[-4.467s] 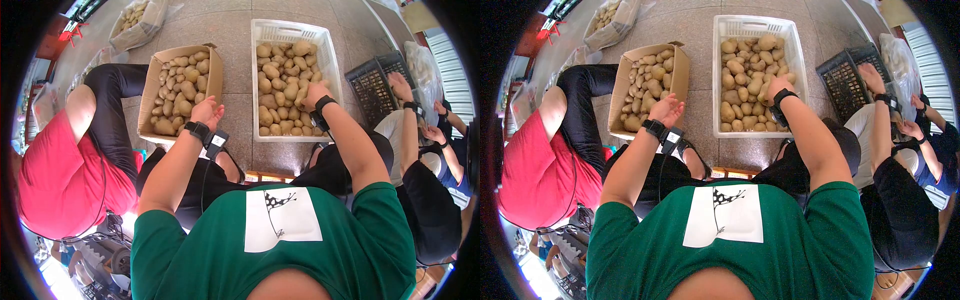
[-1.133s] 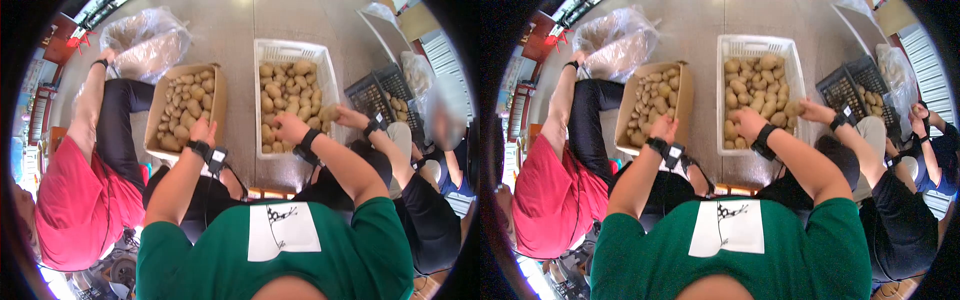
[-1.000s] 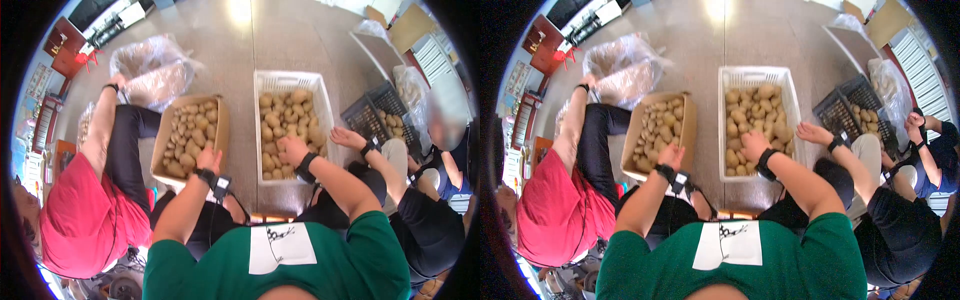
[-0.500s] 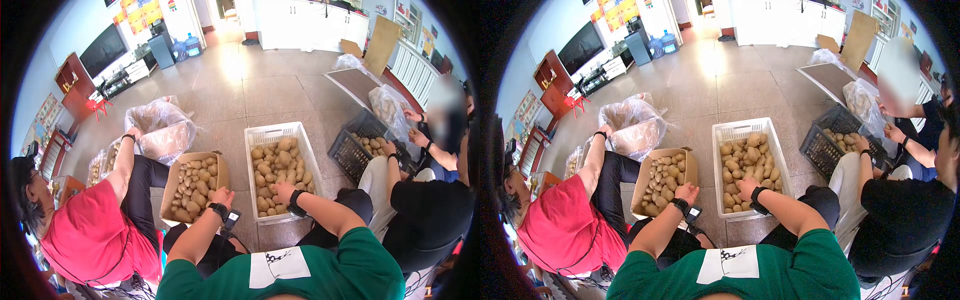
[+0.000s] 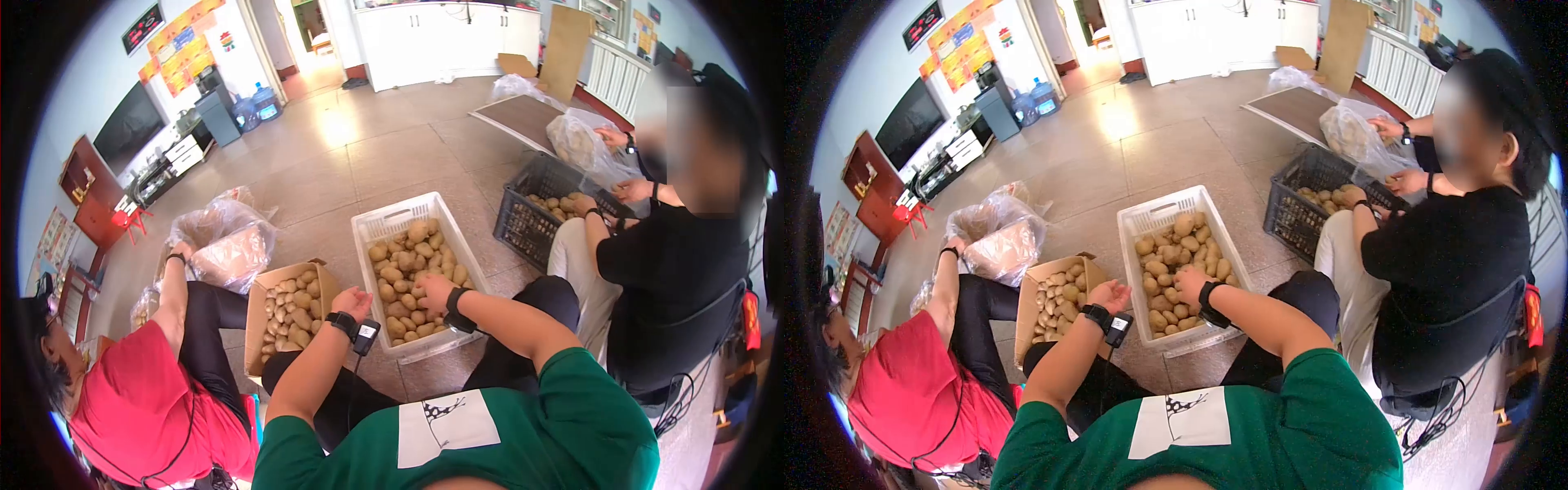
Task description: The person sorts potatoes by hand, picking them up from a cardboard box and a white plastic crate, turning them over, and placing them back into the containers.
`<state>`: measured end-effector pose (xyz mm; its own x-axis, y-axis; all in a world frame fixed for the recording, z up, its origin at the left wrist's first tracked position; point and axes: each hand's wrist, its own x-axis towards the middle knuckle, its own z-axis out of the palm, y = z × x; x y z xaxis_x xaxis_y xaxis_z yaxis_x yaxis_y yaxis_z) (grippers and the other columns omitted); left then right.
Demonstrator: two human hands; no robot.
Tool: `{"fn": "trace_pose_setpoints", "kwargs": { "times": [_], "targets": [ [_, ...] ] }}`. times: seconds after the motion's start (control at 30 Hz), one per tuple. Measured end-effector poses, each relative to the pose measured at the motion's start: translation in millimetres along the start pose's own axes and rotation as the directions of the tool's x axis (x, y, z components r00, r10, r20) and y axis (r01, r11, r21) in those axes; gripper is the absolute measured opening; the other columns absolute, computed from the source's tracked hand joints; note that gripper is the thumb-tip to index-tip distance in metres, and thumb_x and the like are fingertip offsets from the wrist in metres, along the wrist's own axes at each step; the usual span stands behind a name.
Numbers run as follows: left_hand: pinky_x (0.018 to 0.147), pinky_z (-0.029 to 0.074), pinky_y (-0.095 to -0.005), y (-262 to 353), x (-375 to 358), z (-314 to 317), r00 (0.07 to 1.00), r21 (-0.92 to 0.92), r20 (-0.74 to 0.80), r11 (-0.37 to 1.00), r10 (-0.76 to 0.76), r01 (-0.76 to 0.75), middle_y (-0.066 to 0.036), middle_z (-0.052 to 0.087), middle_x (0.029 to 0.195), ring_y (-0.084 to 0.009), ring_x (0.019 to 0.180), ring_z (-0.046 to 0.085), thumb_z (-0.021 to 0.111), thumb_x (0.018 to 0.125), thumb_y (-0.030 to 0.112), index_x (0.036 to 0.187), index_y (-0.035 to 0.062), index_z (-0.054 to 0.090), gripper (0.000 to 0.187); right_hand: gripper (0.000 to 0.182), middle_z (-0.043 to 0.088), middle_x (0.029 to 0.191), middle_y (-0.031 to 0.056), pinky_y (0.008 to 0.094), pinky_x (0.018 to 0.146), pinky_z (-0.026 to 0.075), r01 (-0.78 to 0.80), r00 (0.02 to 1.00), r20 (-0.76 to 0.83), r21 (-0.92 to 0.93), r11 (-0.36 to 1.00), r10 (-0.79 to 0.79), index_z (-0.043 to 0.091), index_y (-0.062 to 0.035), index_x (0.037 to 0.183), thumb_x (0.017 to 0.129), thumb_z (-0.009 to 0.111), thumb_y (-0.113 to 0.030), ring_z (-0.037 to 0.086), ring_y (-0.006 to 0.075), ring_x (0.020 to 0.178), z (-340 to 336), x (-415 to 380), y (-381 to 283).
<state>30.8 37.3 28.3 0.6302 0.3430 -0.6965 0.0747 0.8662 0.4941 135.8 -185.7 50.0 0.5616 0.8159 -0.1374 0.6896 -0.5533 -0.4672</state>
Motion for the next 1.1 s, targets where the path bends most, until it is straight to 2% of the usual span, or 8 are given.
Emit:
{"fn": "trace_pose_setpoints", "kwargs": {
  "times": [0.03, 0.07, 0.33, 0.43, 0.53, 0.63, 0.83, 1.1],
  "targets": [
    [0.083, 0.047, -0.0384, -1.8, 5.0, -1.5, 1.000, -0.026, -0.003, 1.000, -0.004, 0.004, -0.013, 0.036, 0.102, -0.0255, 0.095, 0.042, 0.044, 0.085, 0.004, 0.113, -0.0009, 0.032, 0.030, 0.040, 0.052, 0.100, 0.0181, 0.0383, 0.085, 0.040, 0.241, 0.970, 0.108, -0.295, 0.925, -0.218, 0.053, -0.0052, 0.104, 0.068, 0.061, -0.021, 0.049, 0.0338, 0.096, 0.3, 6.6, 11.2],
    [0.083, 0.046, -0.0396, -6.1, 7.1, 1.4, 1.000, -0.046, 0.000, 0.999, -0.012, 0.012, -0.013, 0.037, 0.100, -0.0258, 0.093, 0.041, 0.044, 0.085, 0.004, 0.112, -0.0013, 0.032, 0.030, 0.040, 0.051, 0.101, 0.0186, 0.0385, 0.084, 0.041, -0.036, 0.997, -0.067, 0.038, 0.999, 0.038, 0.053, -0.0045, 0.104, 0.068, 0.060, -0.020, 0.049, 0.0336, 0.096, -5.4, 1.3, 1.4],
    [0.083, 0.046, -0.0404, -27.6, -12.9, 8.3, 0.999, -0.074, 0.001, 0.997, -0.034, 0.034, -0.015, 0.037, 0.102, -0.0269, 0.091, 0.043, 0.041, 0.087, 0.008, 0.108, -0.0019, 0.033, 0.024, 0.043, 0.056, 0.098, 0.0217, 0.0360, 0.079, 0.044, -0.094, 0.985, -0.130, 0.138, 0.986, 0.112, 0.053, -0.0014, 0.105, 0.070, 0.060, -0.025, 0.055, 0.0322, 0.087, -12.3, 5.8, 0.7],
    [0.078, 0.049, -0.0405, -37.7, -0.9, -4.2, 0.981, -0.247, 0.012, 0.950, -0.195, 0.192, -0.015, 0.044, 0.094, -0.0288, 0.084, 0.049, 0.043, 0.087, 0.010, 0.101, -0.0008, 0.037, 0.018, 0.041, 0.055, 0.105, 0.0210, 0.0346, 0.085, 0.042, -0.215, 0.970, -0.067, 0.221, 0.951, 0.235, 0.059, -0.0016, 0.100, 0.068, 0.056, -0.026, 0.052, 0.0322, 0.097, -15.1, -1.1, -13.6],
    [0.082, 0.047, -0.0406, -50.9, -2.2, -13.1, 0.983, -0.223, -0.032, 0.960, -0.181, 0.170, -0.016, 0.038, 0.105, -0.0284, 0.091, 0.046, 0.043, 0.087, 0.008, 0.107, 0.0000, 0.036, 0.022, 0.044, 0.050, 0.110, 0.0210, 0.0374, 0.086, 0.041, -0.144, 0.982, -0.120, 0.038, 0.989, 0.148, 0.052, -0.0016, 0.105, 0.071, 0.058, -0.028, 0.050, 0.0336, 0.100, 9.4, 7.7, 8.8],
    [0.081, 0.047, -0.0403, -52.8, -21.2, -17.0, 0.988, -0.207, -0.069, 0.971, -0.141, 0.124, -0.015, 0.036, 0.108, -0.0286, 0.092, 0.046, 0.042, 0.088, 0.008, 0.108, 0.0009, 0.036, 0.023, 0.046, 0.056, 0.098, 0.0206, 0.0372, 0.083, 0.042, -0.209, 0.970, -0.122, 0.007, 0.978, 0.209, 0.053, -0.0027, 0.103, 0.067, 0.064, -0.029, 0.051, 0.0337, 0.097, 12.3, 2.2, 11.2],
    [0.078, 0.048, -0.0379, -59.8, -12.1, -31.9, 0.987, -0.103, -0.039, 0.984, -0.153, 0.148, -0.011, 0.044, 0.099, -0.0278, 0.090, 0.051, 0.040, 0.089, 0.011, 0.104, 0.0029, 0.038, 0.017, 0.049, 0.046, 0.115, 0.0161, 0.0393, 0.086, 0.041, -0.477, 0.879, -0.033, -0.078, 0.876, 0.476, 0.049, -0.0080, 0.110, 0.068, 0.063, -0.030, 0.046, 0.0314, 0.105, 13.5, 3.8, 24.3],
    [0.079, 0.047, -0.0355, -60.1, -17.7, -22.3, 0.986, -0.057, -0.013, 0.984, -0.169, 0.168, -0.012, 0.045, 0.099, -0.0280, 0.093, 0.050, 0.041, 0.089, 0.013, 0.106, 0.0018, 0.038, 0.020, 0.055, 0.041, 0.120, 0.0176, 0.0411, 0.089, 0.039, -0.521, 0.826, 0.083, -0.263, 0.812, 0.557, 0.045, -0.0062, 0.114, 0.068, 0.064, -0.029, 0.044, 0.0346, 0.108, 27.6, 10.8, 33.2]
  ]
}}
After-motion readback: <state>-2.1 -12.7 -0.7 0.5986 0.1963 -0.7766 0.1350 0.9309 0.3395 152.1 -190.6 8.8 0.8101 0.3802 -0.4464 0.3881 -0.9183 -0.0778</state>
